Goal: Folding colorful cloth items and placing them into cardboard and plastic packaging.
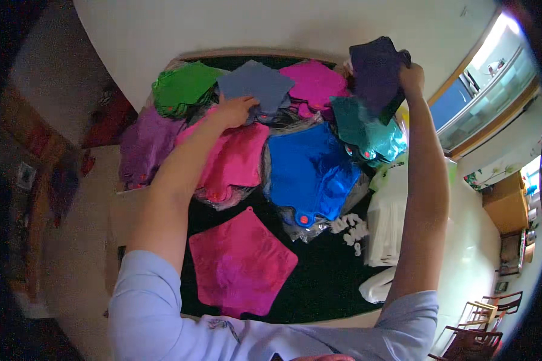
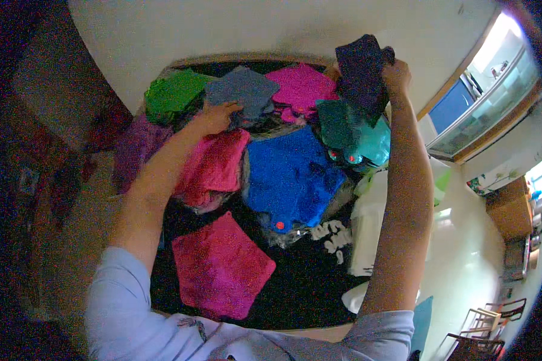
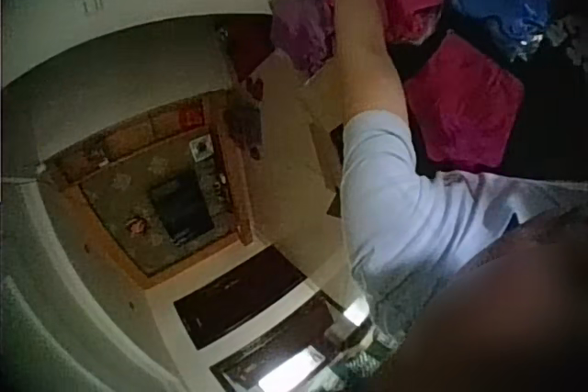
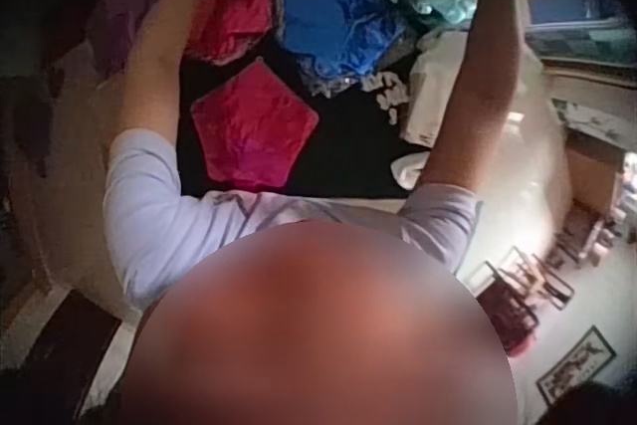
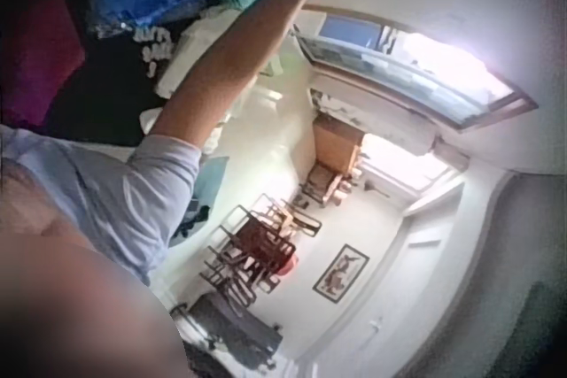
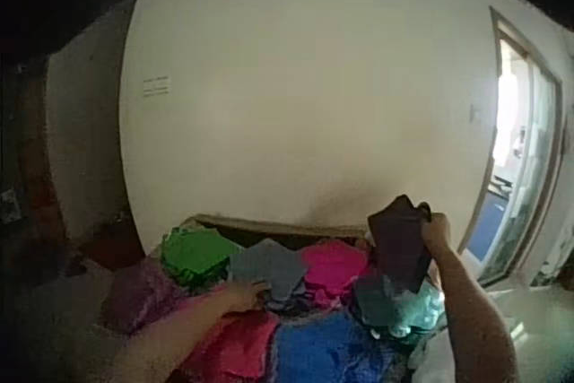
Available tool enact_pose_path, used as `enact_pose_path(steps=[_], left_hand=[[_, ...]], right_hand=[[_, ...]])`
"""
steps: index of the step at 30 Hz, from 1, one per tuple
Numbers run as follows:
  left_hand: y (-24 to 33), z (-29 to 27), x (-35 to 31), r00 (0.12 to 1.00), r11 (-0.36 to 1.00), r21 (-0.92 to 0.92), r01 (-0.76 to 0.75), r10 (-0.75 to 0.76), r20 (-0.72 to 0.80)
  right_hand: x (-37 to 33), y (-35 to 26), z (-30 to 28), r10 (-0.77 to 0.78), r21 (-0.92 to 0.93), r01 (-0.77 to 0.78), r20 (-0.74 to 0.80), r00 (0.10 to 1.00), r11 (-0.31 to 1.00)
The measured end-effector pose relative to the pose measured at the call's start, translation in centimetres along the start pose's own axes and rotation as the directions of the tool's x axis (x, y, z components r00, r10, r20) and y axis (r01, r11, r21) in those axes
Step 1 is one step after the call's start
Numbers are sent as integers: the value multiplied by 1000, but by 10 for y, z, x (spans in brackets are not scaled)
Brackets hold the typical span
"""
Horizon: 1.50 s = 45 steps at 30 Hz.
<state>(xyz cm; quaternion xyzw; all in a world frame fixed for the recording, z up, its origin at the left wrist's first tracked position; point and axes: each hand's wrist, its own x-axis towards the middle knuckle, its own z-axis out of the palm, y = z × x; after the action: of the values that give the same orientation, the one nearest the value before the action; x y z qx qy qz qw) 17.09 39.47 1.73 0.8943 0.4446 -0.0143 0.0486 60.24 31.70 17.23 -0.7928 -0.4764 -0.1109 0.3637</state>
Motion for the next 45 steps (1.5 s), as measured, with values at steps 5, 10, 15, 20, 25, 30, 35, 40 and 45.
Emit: enact_pose_path(steps=[5,10,15,20,25,30,35,40,45], left_hand=[[7,-7,5,989,982,179,-67,89,-120],[84,-16,43,875,917,311,-252,353,-332],[110,13,81,698,849,189,-494,516,-497],[130,17,96,877,934,-266,-239,90,-472],[111,17,107,804,877,-237,-419,236,-545],[101,2,107,912,855,-387,-345,207,-355],[104,3,103,857,870,-343,-354,154,-492],[102,3,107,889,866,-398,-302,105,-446],[92,1,111,919,805,-500,-319,134,-371]], right_hand=[[-41,-58,14,-489,88,505,-150,859,859],[-66,-35,110,-644,153,626,215,734,764],[-109,-36,167,-649,248,615,464,603,748],[-109,-25,172,-610,260,555,413,676,790],[-99,-18,179,-623,234,594,477,620,770],[-102,-21,170,-622,277,562,456,637,779],[-108,-28,162,-622,286,554,417,663,782],[-106,-23,167,-656,300,584,396,642,754],[-102,-26,168,-611,314,525,450,651,791]])
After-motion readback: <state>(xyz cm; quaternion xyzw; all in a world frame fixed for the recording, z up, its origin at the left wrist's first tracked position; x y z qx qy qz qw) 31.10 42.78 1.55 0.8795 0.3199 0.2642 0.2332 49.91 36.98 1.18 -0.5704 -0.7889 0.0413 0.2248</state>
